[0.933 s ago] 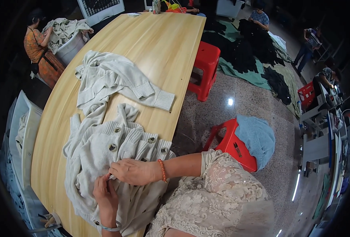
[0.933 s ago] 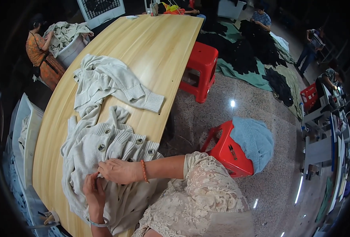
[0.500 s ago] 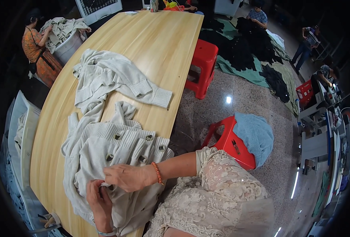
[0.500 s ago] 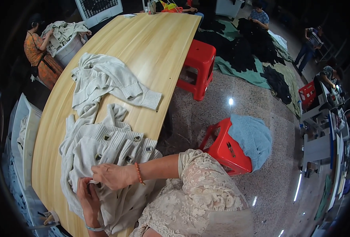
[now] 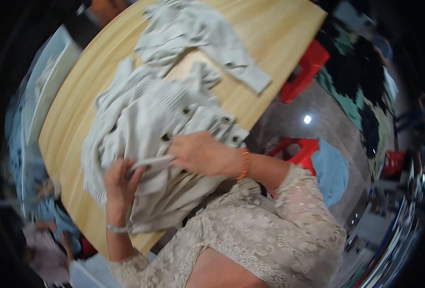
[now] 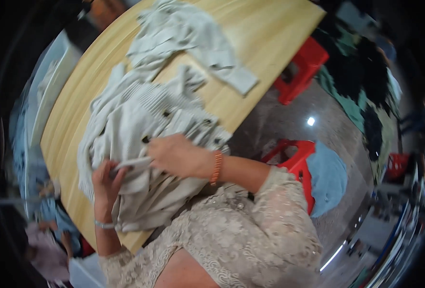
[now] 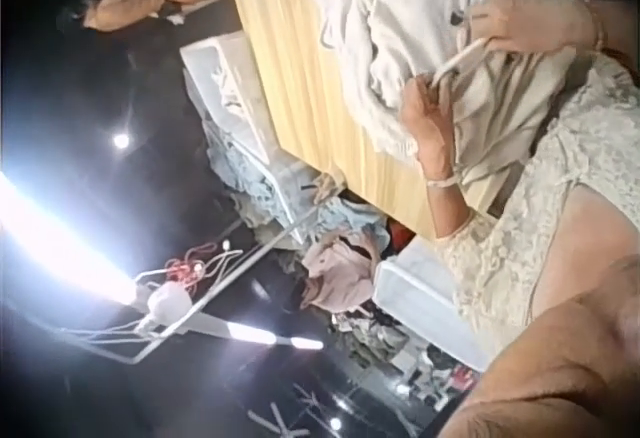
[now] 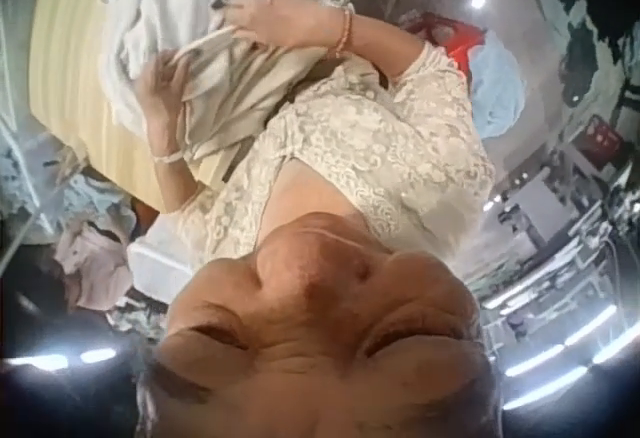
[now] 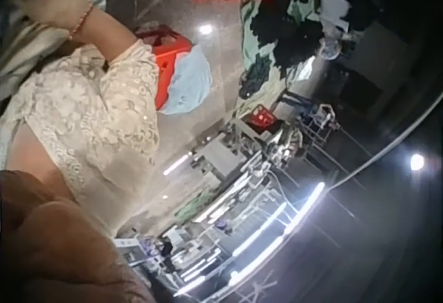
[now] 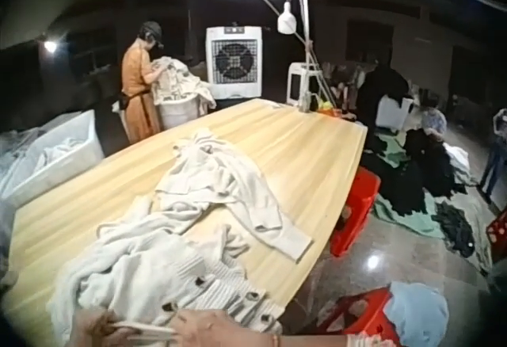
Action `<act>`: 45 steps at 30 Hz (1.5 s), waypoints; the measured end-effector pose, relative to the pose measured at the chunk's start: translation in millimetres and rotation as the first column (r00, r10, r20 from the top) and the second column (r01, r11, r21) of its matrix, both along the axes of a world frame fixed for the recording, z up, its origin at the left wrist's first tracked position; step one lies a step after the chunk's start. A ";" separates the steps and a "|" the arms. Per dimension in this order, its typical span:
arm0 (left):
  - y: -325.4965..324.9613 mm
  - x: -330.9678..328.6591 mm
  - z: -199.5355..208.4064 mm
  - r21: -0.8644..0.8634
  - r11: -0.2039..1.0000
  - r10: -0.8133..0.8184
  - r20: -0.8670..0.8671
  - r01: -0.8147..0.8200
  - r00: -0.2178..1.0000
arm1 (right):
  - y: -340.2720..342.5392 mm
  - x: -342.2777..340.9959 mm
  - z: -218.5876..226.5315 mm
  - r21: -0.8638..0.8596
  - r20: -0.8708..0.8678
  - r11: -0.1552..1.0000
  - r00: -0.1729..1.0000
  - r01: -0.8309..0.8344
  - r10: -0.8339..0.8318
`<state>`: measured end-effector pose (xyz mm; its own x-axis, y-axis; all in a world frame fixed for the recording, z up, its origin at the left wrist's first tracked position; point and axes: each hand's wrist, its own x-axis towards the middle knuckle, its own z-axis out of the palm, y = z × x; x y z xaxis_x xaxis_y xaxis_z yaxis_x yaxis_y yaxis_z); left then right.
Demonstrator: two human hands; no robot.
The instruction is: Trimming loose threads and inspecting a sweater on a workbench.
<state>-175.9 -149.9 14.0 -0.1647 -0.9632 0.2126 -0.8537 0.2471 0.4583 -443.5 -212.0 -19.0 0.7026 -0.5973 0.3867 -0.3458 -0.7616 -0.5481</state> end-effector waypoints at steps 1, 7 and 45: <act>-0.9 -5.9 3.9 -0.053 0.998 0.030 0.024 -0.029 0.999 | -0.7 -7.2 -2.9 0.019 -0.046 0.999 0.998 0.032 -0.031; -17.7 -55.2 17.7 -0.189 0.979 -0.070 0.029 0.075 0.997 | 1.4 -9.5 0.7 0.000 -0.058 0.998 0.997 0.056 -0.056; -24.5 -65.6 -1.7 0.063 0.991 -0.094 -0.283 0.116 0.954 | -5.2 4.0 -17.2 -0.056 0.012 0.998 0.999 0.034 -0.033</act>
<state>-241.4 -174.4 12.3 -0.2109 -0.9589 0.1896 -0.6600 0.2828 0.6960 -439.5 -217.2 -36.2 0.6783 -0.5976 0.4276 -0.3657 -0.7793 -0.5089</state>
